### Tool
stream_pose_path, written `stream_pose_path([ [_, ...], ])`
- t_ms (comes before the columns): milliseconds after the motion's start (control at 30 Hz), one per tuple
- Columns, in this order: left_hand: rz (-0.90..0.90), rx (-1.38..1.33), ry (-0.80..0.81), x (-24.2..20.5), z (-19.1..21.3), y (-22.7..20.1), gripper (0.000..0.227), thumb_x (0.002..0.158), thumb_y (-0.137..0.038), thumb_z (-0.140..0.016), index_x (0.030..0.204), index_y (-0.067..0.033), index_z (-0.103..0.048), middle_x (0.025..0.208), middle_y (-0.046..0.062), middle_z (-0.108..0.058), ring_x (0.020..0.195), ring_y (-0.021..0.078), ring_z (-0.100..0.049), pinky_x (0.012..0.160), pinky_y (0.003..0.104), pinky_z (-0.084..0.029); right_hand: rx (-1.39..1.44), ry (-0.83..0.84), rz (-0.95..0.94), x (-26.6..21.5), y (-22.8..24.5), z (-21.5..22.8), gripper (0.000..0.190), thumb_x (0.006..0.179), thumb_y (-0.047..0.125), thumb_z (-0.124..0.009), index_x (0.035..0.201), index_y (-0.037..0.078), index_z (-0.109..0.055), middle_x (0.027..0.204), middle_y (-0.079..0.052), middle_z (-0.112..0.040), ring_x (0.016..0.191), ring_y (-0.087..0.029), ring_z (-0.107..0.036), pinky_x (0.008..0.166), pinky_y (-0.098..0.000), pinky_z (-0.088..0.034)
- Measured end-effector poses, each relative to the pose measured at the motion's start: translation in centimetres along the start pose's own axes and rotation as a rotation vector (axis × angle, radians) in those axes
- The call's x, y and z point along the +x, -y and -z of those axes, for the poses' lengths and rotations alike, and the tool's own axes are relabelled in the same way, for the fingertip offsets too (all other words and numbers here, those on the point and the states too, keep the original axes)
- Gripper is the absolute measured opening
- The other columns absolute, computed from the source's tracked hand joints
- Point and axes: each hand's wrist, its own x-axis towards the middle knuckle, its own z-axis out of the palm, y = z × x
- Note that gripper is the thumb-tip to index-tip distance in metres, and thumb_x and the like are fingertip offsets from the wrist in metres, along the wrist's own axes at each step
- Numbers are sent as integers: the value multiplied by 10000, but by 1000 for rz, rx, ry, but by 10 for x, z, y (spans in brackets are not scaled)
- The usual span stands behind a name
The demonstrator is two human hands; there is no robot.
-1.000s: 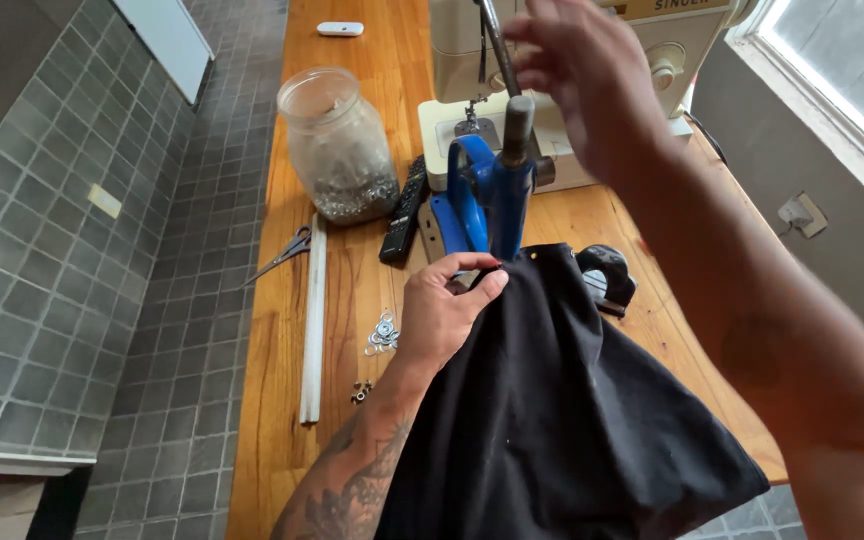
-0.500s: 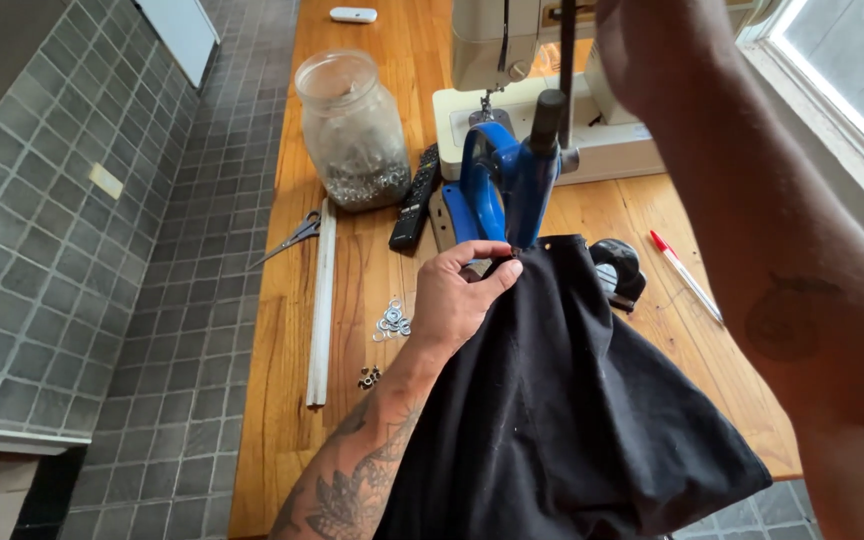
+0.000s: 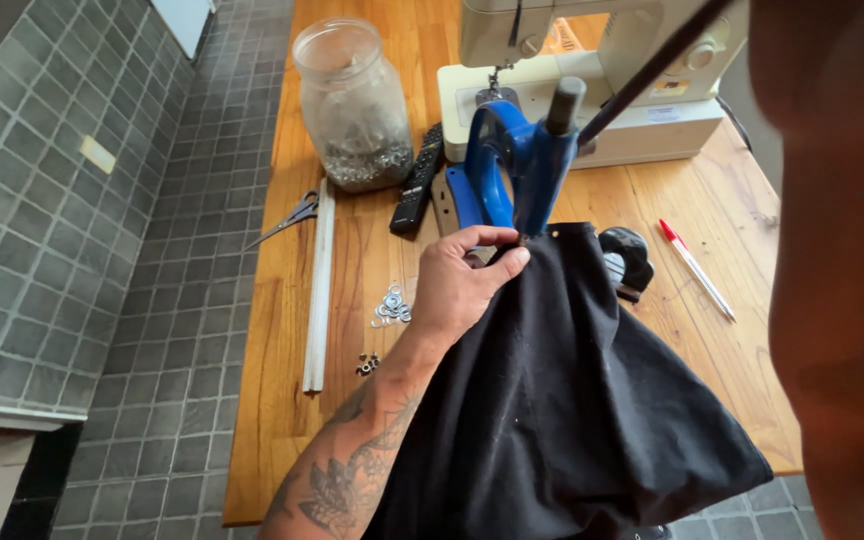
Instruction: Using pliers to adjust fabric and a manual press to set metal eyelets into a black garment.
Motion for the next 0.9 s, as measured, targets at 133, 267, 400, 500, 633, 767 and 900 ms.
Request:
stream_pose_path([
  [133,-27,3,30,-6,10,-19,413,888,-268,-994,1287,-219,-902,1171,-7,-890,711,17,-636,578,206,-557,176,-65,37,-23,25,36,211,1287,294,-600,1090,218,-604,918,-41,-610,756,-255,-573,756,-470,-501],
  [267,52,193,161,-14,33,-43,483,965,-361,-859,1410,-189,-781,1257,-35,-871,873,80,-729,884,245,-606,363,-133,79,-39,59,64,226,1280,339,-569,1073,251,-552,912,-13,-565,763,-232,-533,808,-457,-478],
  [400,311,509,295,-29,49,-81,321,1090,-462,-746,1218,-203,-887,1208,-52,-911,1059,151,-807,939,358,-638,547,-204,116,-57,100,88,243,1273,382,-536,1055,280,-499,906,11,-519,770,-212,-492,861,-446,-453],
  [500,244,332,228,-25,48,-66,258,1140,-312,-771,974,-127,-841,939,-32,-824,899,107,-733,845,312,-607,701,-248,140,-70,134,92,257,1267,412,-511,1041,301,-459,901,28,-485,776,-199,-461,900,-439,-434],
  [633,192,253,192,-13,47,-42,253,1129,-303,-790,949,-136,-850,856,-68,-767,821,62,-665,791,266,-561,886,-325,162,-87,180,91,278,1260,451,-477,1023,325,-406,894,47,-438,783,-185,-418,952,-433,-407],
  [767,193,228,164,-15,46,-38,265,1122,-301,-798,914,-142,-841,843,-74,-766,811,52,-652,779,267,-547,982,-419,146,-103,226,81,298,1247,501,-483,1018,328,-404,869,61,-403,769,-172,-388,973,-426,-399],
  [900,134,298,163,-9,45,-35,277,1101,-357,-800,896,-173,-817,832,-96,-757,814,40,-654,759,288,-528,937,-498,58,-114,237,78,251,1204,558,-468,1065,350,-461,824,55,-327,757,-180,-340,991,-427,-382],
])
